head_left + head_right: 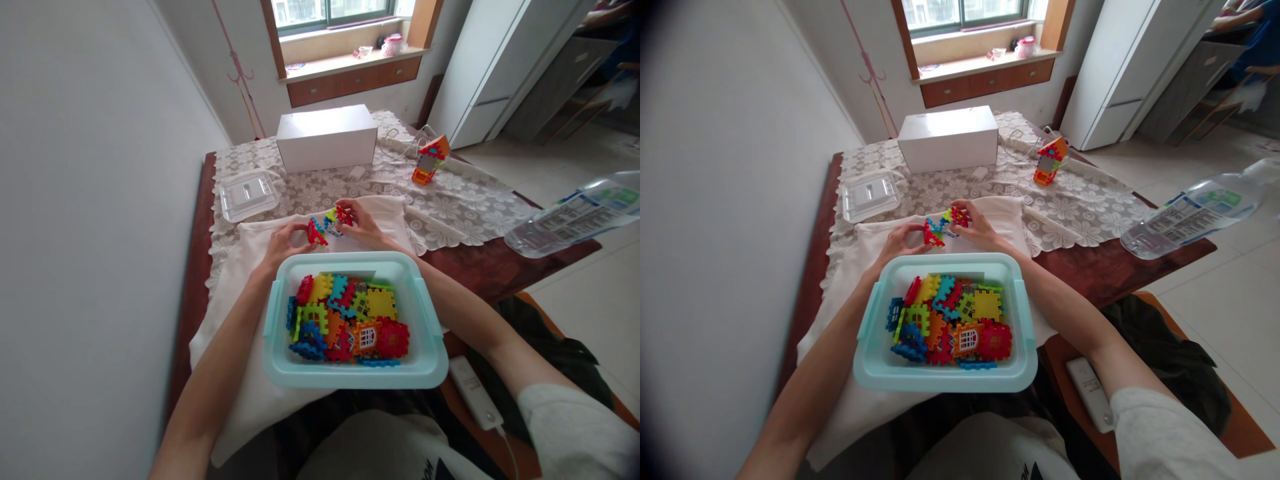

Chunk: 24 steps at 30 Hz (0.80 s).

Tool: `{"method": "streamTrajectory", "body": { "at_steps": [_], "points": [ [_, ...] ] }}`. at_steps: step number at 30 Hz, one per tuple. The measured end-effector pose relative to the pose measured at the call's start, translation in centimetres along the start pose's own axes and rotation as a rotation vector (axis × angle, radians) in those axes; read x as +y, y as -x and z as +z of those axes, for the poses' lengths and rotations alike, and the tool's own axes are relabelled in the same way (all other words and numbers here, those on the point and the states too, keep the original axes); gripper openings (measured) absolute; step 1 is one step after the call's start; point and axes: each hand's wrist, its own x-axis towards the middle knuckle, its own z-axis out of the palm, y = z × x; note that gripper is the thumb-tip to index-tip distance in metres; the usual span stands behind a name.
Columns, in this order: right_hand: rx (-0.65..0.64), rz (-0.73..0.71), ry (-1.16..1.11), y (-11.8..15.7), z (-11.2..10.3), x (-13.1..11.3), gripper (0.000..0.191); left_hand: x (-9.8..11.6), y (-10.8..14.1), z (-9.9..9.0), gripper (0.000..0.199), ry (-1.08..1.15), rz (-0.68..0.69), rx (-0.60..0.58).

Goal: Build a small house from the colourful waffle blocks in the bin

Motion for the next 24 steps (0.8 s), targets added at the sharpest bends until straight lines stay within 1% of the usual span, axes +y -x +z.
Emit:
{"method": "streamTrajectory", "body": {
  "at_steps": [3, 6, 10, 13, 17, 20, 22, 24],
  "points": [
    [-0.025, -0.005, 0.005, 0.1, -0.1, 0.1, 0.068, 0.4, 0.2, -0.2, 0.062, 0.119, -0.025, -0.018],
    [-0.059, -0.012, 0.018, 0.3, 0.0, 0.3, 0.068, 0.8, 0.3, 0.0, 0.065, 0.202, -0.031, 0.013],
    [-0.019, -0.064, 0.116, 0.5, 0.5, 0.7, 0.061, 0.9, 0.2, 0.1, 0.072, 0.253, -0.059, 0.050],
    [-0.001, -0.094, 0.204, 0.6, 0.8, 0.9, 0.056, 0.7, 0.3, 0.2, 0.076, 0.251, -0.091, 0.055],
    [-0.045, -0.078, 0.324, 0.7, 0.7, 0.8, 0.061, 0.2, 0.2, 0.5, 0.083, 0.258, -0.088, 0.012],
    [-0.084, -0.089, 0.363, 0.8, 0.4, 0.6, 0.064, -0.2, 0.0, 0.6, 0.087, 0.250, -0.076, 0.018],
    [-0.095, -0.093, 0.377, 0.8, 0.4, 0.6, 0.067, -0.6, -0.1, 0.7, 0.085, 0.252, -0.069, 0.040],
    [-0.090, -0.098, 0.394, 0.8, 0.5, 0.8, 0.070, -1.0, -0.3, 0.9, 0.078, 0.254, -0.068, 0.049]
  ]
}}
